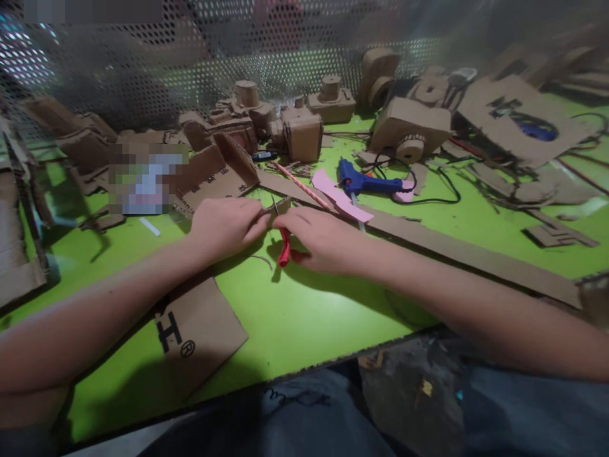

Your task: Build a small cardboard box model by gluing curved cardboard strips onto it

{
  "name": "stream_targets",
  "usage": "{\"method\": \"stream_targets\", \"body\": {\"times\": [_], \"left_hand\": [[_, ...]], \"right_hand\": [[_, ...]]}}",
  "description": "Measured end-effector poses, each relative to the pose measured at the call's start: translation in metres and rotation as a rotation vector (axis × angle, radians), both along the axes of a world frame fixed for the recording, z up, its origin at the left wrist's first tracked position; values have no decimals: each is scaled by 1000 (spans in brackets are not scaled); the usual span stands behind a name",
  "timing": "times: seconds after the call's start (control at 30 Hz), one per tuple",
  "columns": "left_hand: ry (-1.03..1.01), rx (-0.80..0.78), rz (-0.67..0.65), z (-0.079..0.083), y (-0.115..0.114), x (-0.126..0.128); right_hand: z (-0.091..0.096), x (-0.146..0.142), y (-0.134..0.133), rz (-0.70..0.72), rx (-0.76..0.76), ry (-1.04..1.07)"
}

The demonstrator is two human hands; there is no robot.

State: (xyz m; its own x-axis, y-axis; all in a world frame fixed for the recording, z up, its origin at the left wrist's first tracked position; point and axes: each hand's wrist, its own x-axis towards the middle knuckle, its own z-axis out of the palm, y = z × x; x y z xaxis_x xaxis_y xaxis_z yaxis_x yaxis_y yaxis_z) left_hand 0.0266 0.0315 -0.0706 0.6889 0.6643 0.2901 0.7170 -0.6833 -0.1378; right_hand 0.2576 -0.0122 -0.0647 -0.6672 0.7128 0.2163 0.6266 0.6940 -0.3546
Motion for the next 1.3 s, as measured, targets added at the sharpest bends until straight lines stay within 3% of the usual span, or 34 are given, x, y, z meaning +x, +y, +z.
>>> {"method": "stream_targets", "body": {"times": [0.1,0.23,0.4,0.57,0.7,0.87,0.97,1.13,1.3], "left_hand": [[-46,13,-36,-2,-2,-3],[-55,-13,-32,-2,-5,-4],[-13,-48,13,1,-6,-1],[-2,-49,33,2,-7,1],[-20,-41,32,1,-8,1],[-55,-30,3,0,-7,1],[-61,-36,-9,-1,-7,1],[-40,-18,-48,0,-5,2],[1,-25,-54,1,-2,3]], "right_hand": [[-4,-5,2,-130,137,-72],[9,-9,2,-368,237,-95],[23,-9,-6,-321,304,125],[8,-9,-9,-243,367,186],[4,-11,-7,-345,244,74],[25,-20,-10,-489,79,-245],[29,-25,-12,-517,89,-391],[28,-30,-16,-448,216,-545],[39,-41,-12,-445,150,-656]]}}
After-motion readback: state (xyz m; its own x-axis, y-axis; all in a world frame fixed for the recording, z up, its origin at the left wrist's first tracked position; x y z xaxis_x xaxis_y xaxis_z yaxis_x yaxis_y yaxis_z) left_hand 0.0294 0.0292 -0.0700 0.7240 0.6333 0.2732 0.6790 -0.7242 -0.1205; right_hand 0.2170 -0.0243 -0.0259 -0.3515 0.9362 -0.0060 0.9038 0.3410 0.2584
